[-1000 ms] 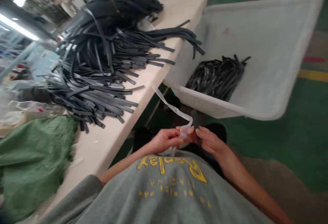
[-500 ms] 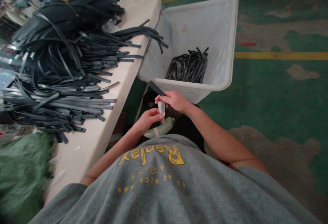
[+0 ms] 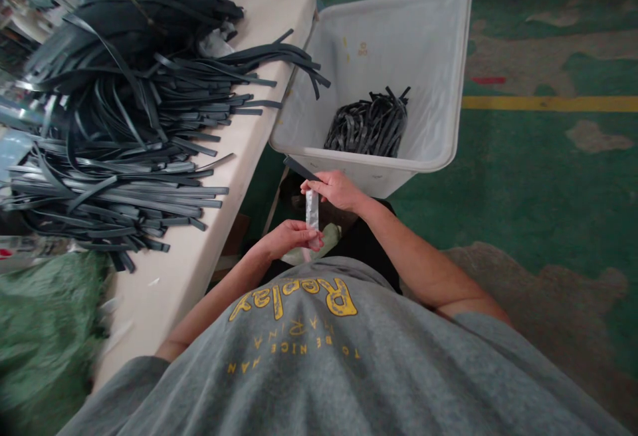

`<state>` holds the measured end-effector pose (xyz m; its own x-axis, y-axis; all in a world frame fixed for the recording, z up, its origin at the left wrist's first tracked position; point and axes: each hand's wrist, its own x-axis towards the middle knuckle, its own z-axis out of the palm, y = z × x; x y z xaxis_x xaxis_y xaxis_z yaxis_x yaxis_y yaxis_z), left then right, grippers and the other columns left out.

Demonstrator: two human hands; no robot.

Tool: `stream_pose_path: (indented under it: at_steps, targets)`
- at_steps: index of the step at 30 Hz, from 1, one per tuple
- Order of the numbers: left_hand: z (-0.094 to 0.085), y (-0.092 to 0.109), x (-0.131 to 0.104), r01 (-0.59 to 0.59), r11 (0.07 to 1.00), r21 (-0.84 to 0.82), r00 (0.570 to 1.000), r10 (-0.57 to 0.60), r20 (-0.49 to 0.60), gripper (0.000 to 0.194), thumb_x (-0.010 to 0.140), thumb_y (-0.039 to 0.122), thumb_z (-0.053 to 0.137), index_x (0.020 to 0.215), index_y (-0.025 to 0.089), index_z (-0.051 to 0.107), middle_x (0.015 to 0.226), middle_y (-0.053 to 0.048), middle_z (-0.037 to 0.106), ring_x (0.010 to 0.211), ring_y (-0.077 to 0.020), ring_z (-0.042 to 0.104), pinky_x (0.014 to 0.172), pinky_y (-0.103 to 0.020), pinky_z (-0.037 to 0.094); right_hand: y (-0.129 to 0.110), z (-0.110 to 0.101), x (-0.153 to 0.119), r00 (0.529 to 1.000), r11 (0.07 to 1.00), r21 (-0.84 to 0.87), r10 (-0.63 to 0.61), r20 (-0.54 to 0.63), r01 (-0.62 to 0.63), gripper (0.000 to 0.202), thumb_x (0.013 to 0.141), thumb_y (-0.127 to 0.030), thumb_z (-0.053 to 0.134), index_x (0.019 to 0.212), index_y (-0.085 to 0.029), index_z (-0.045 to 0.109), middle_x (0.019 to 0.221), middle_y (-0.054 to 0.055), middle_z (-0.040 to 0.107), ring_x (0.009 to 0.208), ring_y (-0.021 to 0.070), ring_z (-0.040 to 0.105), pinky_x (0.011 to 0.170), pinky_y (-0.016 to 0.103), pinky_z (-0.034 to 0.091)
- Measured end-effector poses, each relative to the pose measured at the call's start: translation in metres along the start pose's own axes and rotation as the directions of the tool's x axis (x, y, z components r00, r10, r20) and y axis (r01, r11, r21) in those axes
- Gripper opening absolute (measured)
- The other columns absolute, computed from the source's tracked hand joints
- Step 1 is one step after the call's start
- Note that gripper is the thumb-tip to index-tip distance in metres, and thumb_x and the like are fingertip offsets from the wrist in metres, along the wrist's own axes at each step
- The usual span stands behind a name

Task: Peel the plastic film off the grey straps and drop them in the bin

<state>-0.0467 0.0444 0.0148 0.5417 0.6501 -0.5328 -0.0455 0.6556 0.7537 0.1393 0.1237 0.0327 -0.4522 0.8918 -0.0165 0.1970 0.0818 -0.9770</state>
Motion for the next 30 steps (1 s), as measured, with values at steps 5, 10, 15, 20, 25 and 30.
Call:
stream_pose_path:
  at_steps: [5,10,15,20,25,30]
  targets:
    - [-0.001,0.011,0.011,-0.089,0.945,-0.316,0.965,0.004,-0.261,0.019,0.074,0.027,0.08,0.075,0.012,0.067,0.074,-0.005,0.07,0.065,-0.0129,0.066,0.075,-0.03,0.053,0.011,-0.008,-0.013,0.971,0.981,0.13,0.168,-0.173,-0.146,0.048,0.09,-0.057,0.052,0.108,-0.015,0.065,0.107,0.011,0.07,0.072,0.0148,0.068,0.056,0.021,0.05]
    - [-0.004,0.029,0.018,-0.228,0.796,-0.561,0.893,-0.059,-0.447,0.017,0.089,0.029,0.065,0.078,0.016,0.063,0.075,0.0,0.067,0.068,-0.0097,0.066,0.081,-0.027,0.053,0.002,0.001,-0.058,0.982,0.966,-0.188,0.162,-0.094,-0.177,0.047,0.096,-0.051,0.043,0.078,-0.015,0.067,0.075,0.005,0.071,0.053,0.0121,0.062,0.058,0.024,0.046]
    - [-0.005,0.034,0.024,-0.278,0.764,-0.583,0.878,-0.045,-0.477,0.018,0.091,0.034,0.062,0.083,0.018,0.065,0.085,-0.001,0.069,0.085,-0.0127,0.069,0.086,-0.028,0.052,-0.012,0.027,-0.081,0.984,0.841,-0.516,0.172,-0.036,-0.166,0.042,0.096,-0.039,0.043,0.068,-0.019,0.066,0.06,0.002,0.066,0.055,0.0152,0.06,0.059,0.026,0.038]
    - [-0.002,0.029,0.027,-0.266,0.768,-0.582,0.893,-0.031,-0.449,0.017,0.089,0.034,0.064,0.084,0.018,0.065,0.083,-0.001,0.07,0.095,-0.0165,0.069,0.09,-0.031,0.051,-0.01,0.034,-0.07,0.988,0.782,-0.608,0.155,-0.027,-0.139,0.04,0.097,-0.037,0.043,0.071,-0.02,0.068,0.072,0.004,0.07,0.069,0.0184,0.063,0.062,0.027,0.035]
    - [-0.002,0.026,0.027,-0.265,0.742,-0.616,0.902,-0.035,-0.43,0.014,0.09,0.03,0.062,0.084,0.018,0.065,0.082,-0.001,0.07,0.087,-0.0142,0.069,0.09,-0.031,0.051,-0.009,0.033,-0.061,0.987,0.813,-0.57,0.157,0.016,-0.12,0.045,0.098,-0.041,0.041,0.07,-0.02,0.069,0.069,0.003,0.07,0.066,0.0178,0.063,0.062,0.027,0.036]
    - [0.006,0.015,0.025,-0.274,0.782,-0.56,0.897,-0.002,-0.442,0.011,0.088,0.029,0.065,0.089,0.018,0.066,0.087,-0.002,0.071,0.079,-0.0133,0.068,0.079,-0.027,0.051,-0.009,0.041,-0.055,0.978,0.872,-0.467,0.199,0.061,-0.148,0.044,0.097,-0.041,0.04,0.07,-0.019,0.067,0.068,0.002,0.071,0.053,0.0139,0.06,0.058,0.026,0.039]
